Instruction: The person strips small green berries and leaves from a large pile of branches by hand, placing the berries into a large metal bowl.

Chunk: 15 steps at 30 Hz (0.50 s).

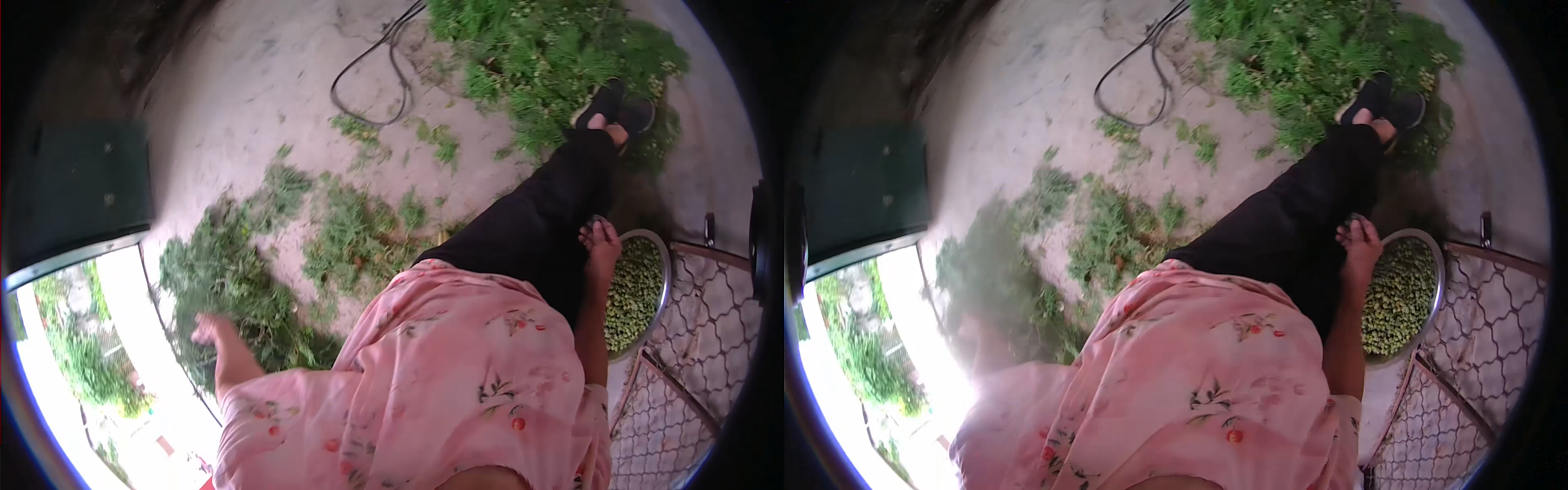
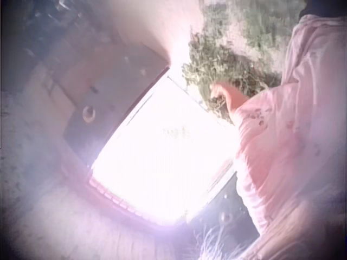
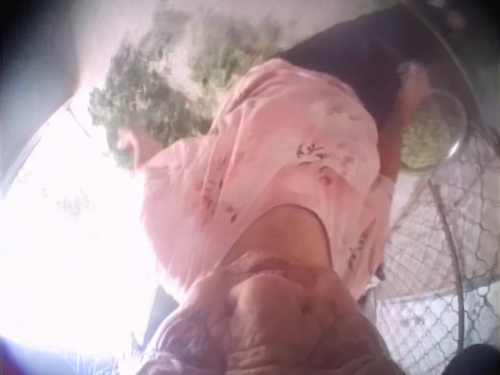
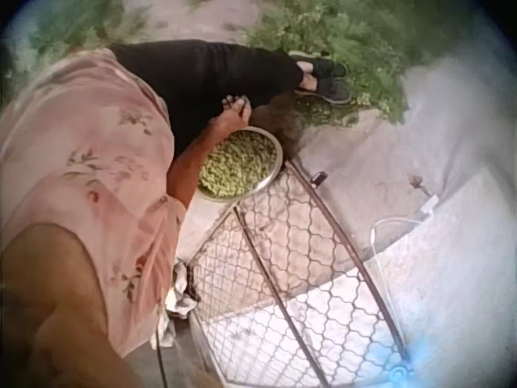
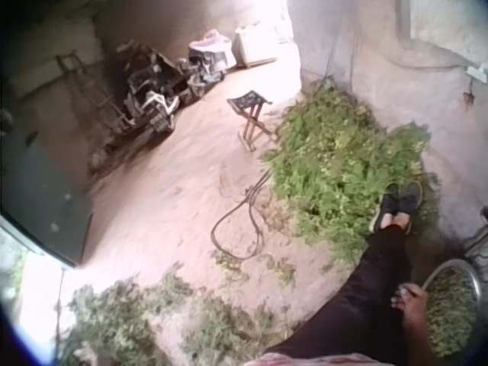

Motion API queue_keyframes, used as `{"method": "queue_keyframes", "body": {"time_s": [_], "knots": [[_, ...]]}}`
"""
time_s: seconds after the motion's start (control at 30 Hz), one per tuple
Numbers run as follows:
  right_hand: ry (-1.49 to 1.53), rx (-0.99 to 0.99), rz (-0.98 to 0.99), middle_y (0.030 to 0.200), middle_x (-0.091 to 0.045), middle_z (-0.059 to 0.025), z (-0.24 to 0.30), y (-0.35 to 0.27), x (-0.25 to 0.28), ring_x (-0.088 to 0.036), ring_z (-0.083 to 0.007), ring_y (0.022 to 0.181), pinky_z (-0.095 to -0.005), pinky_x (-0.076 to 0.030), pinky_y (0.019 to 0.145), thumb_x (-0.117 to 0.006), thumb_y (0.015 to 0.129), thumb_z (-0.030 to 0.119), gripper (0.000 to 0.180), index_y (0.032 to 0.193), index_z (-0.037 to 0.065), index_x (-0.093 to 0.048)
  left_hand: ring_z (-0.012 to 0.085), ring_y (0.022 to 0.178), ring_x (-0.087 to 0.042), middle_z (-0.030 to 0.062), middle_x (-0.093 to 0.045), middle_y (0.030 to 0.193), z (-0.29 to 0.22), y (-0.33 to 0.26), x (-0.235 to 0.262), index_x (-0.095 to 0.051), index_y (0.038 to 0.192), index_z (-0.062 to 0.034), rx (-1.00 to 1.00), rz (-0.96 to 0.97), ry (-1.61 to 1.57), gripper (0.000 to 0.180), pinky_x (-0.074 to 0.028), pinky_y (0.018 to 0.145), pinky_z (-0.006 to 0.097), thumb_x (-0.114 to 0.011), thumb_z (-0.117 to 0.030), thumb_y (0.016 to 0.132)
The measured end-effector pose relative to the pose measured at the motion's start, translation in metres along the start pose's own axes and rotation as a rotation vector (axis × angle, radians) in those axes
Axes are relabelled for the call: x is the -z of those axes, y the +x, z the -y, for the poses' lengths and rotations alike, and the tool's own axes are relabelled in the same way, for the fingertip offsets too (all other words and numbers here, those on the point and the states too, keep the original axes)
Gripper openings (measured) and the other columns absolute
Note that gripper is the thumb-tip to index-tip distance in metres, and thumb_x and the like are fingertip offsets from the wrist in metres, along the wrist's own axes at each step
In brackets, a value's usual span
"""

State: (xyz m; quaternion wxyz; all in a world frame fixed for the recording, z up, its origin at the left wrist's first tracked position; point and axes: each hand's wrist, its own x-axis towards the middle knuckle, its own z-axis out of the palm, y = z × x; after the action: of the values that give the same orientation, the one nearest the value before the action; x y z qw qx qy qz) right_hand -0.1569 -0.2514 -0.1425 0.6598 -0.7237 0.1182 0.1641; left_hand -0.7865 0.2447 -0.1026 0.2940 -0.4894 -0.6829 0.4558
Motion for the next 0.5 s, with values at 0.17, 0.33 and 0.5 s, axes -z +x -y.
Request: {"method": "queue_keyframes", "body": {"time_s": [0.17, 0.33, 0.5], "knots": [[0.021, -0.018, -0.022, 0.082, -0.059, -0.0059, -0.008, -0.005, -0.016, -0.059, -0.0159, 0.066, -0.0264, -0.049, 0.057, -0.055, 0.084, 0.008, 0.020, 0.101, 0.000, -0.056, 0.0130, 0.052, -0.053, 0.0040, -0.059, 0.070, 0.037, 0.024, -0.102, -0.062, 0.078, -0.0140, -0.202, 0.191, 0.434, 0.016, -0.038, 0.046, 0.032, -0.051, -0.025, 0.080], [0.038, -0.008, -0.034, 0.080, -0.060, -0.0060, -0.002, -0.007, -0.017, -0.059, -0.0150, 0.065, -0.0254, -0.048, 0.056, -0.053, 0.083, 0.007, 0.017, 0.098, -0.001, -0.057, 0.0158, 0.079, -0.063, 0.0036, -0.065, 0.082, -0.097, -0.106, 0.074, -0.066, 0.087, -0.0146, -0.541, -0.088, -0.113, 0.018, -0.048, 0.057, 0.027, -0.064, -0.019, 0.069], [0.067, 0.040, -0.067, 0.078, -0.060, -0.0065, 0.009, -0.018, -0.005, -0.059, -0.0149, 0.065, -0.0250, -0.048, 0.058, -0.052, 0.083, 0.007, 0.018, 0.098, -0.002, -0.057, 0.0144, 0.074, -0.057, 0.0064, -0.059, 0.088, -0.248, -0.238, 0.225, -0.050, 0.114, 0.0005, -1.004, 0.897, -1.730, 0.040, -0.045, 0.060, 0.025, -0.057, -0.016, 0.078]]}}
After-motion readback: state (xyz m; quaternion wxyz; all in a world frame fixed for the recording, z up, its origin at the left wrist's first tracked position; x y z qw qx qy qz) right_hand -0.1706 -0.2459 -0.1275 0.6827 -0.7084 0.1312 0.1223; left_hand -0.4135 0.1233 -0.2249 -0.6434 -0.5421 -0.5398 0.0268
